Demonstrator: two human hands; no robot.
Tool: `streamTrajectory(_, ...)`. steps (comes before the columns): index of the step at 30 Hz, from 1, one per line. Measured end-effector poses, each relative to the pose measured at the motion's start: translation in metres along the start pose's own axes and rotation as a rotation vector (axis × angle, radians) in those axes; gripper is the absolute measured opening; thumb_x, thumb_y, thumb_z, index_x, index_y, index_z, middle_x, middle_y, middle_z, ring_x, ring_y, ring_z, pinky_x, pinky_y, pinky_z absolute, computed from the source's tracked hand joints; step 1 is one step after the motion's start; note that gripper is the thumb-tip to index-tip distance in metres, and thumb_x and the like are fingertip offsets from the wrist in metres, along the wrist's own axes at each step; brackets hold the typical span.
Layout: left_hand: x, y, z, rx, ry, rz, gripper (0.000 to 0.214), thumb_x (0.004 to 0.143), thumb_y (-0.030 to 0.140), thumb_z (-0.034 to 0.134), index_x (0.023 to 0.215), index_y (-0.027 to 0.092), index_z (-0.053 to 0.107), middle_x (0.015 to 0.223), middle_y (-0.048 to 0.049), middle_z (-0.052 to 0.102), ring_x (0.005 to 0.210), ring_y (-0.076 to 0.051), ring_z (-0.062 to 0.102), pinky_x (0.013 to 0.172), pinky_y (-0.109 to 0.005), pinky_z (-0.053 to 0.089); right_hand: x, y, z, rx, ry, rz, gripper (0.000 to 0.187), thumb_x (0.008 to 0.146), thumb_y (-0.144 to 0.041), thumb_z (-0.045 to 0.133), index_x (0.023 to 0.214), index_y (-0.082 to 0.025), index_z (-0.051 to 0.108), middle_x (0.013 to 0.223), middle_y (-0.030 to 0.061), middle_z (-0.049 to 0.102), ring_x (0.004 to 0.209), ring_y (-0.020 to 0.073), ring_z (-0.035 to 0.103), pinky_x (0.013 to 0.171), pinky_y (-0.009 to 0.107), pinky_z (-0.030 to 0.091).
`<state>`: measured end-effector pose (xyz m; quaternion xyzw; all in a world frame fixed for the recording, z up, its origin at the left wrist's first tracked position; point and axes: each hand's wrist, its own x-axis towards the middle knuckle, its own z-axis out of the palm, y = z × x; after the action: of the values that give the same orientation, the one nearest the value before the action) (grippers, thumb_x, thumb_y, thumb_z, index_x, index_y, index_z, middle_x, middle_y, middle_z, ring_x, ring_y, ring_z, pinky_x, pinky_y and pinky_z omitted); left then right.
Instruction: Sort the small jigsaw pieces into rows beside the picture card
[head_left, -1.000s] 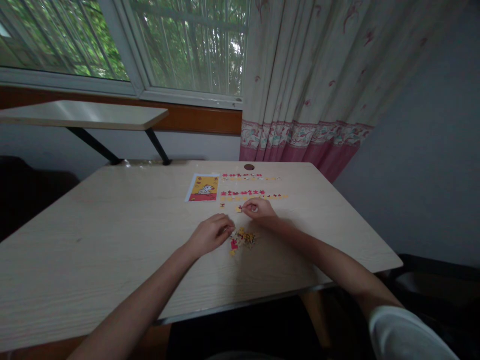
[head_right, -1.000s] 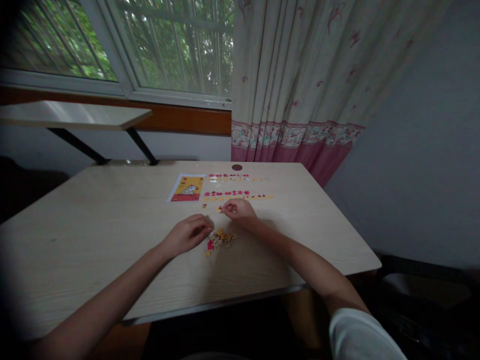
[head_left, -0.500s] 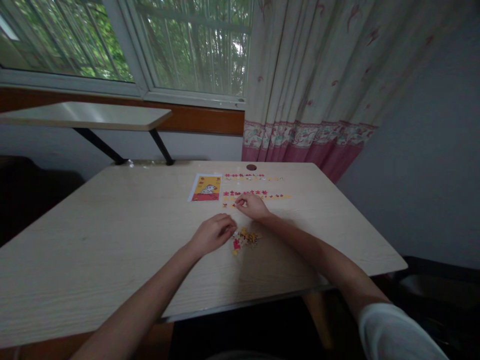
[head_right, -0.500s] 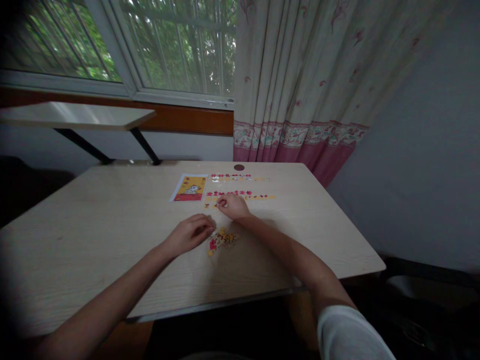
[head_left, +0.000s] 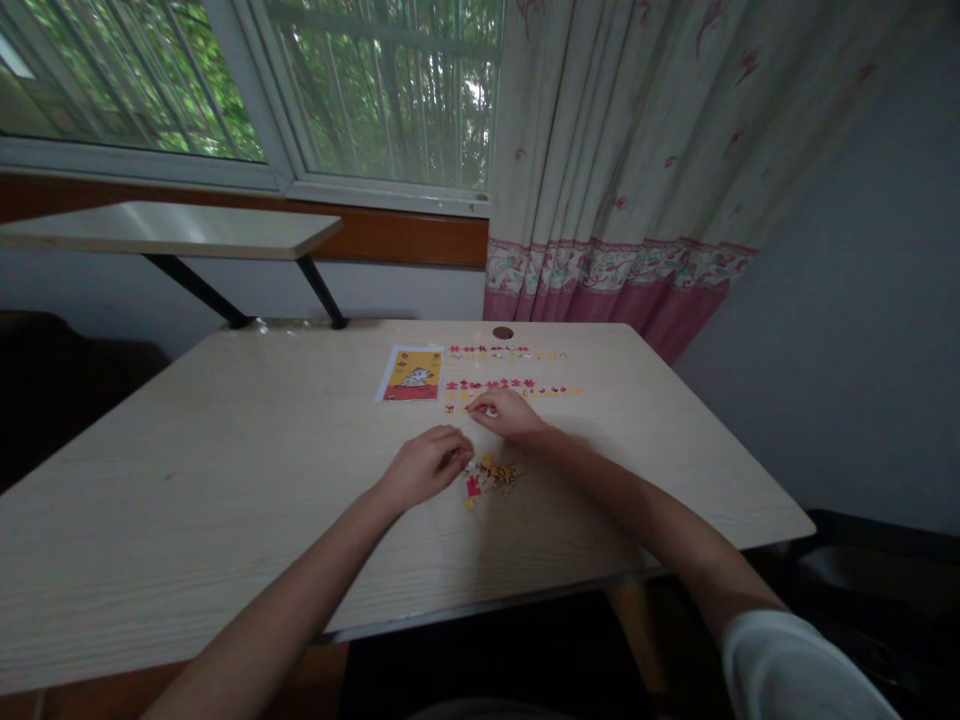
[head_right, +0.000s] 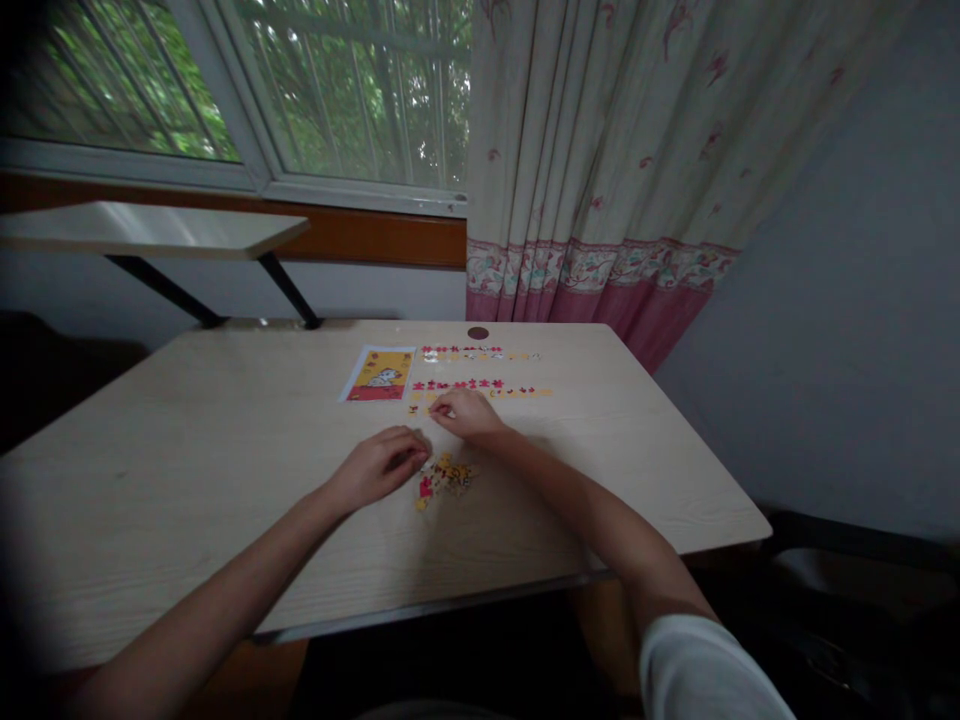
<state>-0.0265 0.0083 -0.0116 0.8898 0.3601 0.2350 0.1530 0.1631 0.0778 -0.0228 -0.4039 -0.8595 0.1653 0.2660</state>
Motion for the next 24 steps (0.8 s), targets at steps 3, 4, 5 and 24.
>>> streamTrajectory(3,0.0,0.0,0.001,0.011,-0.005,0.004,0.018,0.086,0.025,0.042,0.084,0.018,0.059,0.078,-0.0038,0.057,0.078,-0.016,0.053,0.07,-0.027,0.042,-0.018,-0.003,-0.014,0.046,-0.087,-0.106,0.013,0.079,-0.024,0.058,0.084,-0.018,0.068,0.079,0.0028,0.065,0.073,0.0117,0.057,0.07,0.023,0.042)
streamTrajectory(4,0.001,0.0,0.001,0.014,-0.007,0.004,0.018,0.086,0.025,0.043,0.083,0.018,0.059,0.078,-0.0039,0.057,0.077,-0.016,0.053,0.07,-0.027,0.042,-0.025,-0.004,-0.018,0.049,-0.114,-0.142,0.013,0.078,-0.025,0.059,0.086,-0.019,0.068,0.08,0.0029,0.065,0.075,0.012,0.057,0.072,0.024,0.042)
streamTrajectory(5,0.001,0.0,0.001,0.015,-0.009,0.005,0.018,0.086,0.024,0.043,0.082,0.018,0.059,0.077,-0.0039,0.057,0.077,-0.016,0.053,0.07,-0.026,0.042,-0.031,-0.006,-0.021,0.044,-0.14,-0.178,0.014,0.078,-0.025,0.06,0.088,-0.019,0.067,0.082,0.0031,0.065,0.077,0.0124,0.057,0.073,0.025,0.042)
streamTrajectory(24,0.005,0.009,0.003,-0.056,0.009,0.005,0.014,0.085,0.02,0.045,0.081,0.018,0.058,0.076,-0.0023,0.057,0.075,-0.014,0.053,0.068,-0.025,0.042,-0.057,-0.018,-0.024,0.125,-0.127,-0.133,0.008,0.069,-0.017,0.067,0.077,-0.018,0.065,0.076,0.0011,0.063,0.076,0.0131,0.055,0.076,0.026,0.041)
